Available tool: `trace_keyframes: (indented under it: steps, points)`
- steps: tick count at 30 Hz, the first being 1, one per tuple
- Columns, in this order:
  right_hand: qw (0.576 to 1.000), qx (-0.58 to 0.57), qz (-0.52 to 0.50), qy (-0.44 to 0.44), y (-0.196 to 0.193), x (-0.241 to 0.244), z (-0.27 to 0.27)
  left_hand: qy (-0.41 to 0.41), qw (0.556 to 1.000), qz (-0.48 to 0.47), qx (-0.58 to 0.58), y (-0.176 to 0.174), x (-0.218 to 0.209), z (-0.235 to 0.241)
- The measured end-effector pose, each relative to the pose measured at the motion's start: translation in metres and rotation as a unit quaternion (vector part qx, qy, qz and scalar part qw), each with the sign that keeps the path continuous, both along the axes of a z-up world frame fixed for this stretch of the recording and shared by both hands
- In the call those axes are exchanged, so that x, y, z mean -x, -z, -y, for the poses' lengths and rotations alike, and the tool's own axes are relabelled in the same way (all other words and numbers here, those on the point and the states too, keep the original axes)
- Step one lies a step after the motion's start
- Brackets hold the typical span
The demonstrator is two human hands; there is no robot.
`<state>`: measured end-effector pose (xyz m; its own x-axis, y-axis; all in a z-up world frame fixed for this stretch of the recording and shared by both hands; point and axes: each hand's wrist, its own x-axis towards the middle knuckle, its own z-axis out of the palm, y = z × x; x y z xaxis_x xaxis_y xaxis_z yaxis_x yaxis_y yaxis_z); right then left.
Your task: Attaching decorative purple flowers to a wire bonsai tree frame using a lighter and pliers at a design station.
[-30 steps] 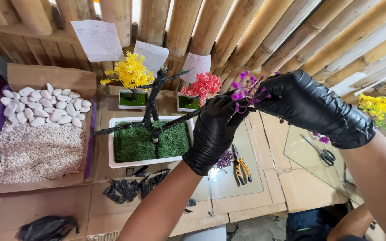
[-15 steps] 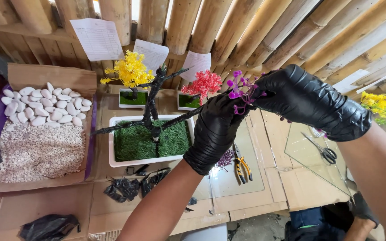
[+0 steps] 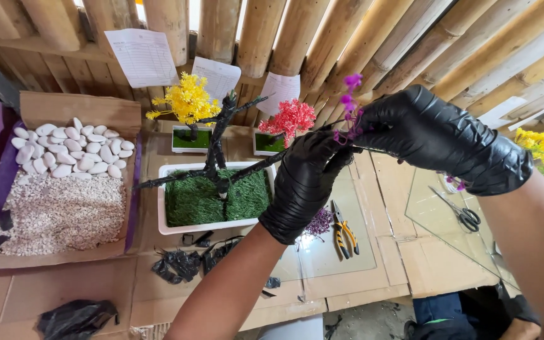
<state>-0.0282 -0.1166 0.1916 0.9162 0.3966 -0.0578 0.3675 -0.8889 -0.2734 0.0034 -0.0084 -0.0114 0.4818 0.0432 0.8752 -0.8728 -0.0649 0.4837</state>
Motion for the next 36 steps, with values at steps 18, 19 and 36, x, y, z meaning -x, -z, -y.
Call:
trace_keyframes:
  steps: [18,19,36]
  points:
    - [0.947,-0.246,0.205,0.038,0.002,0.1,0.04,0.064,0.998,-0.023,0.016,-0.024,0.01,-0.015]
    - [0.9,-0.289,0.325,0.019,0.021,0.111,0.055,0.076,0.996,-0.046,0.004,-0.025,0.011,-0.016]
    - [0.901,-0.286,-0.004,0.327,0.286,0.134,0.048,0.015,0.987,-0.137,-0.078,0.061,0.048,-0.084]
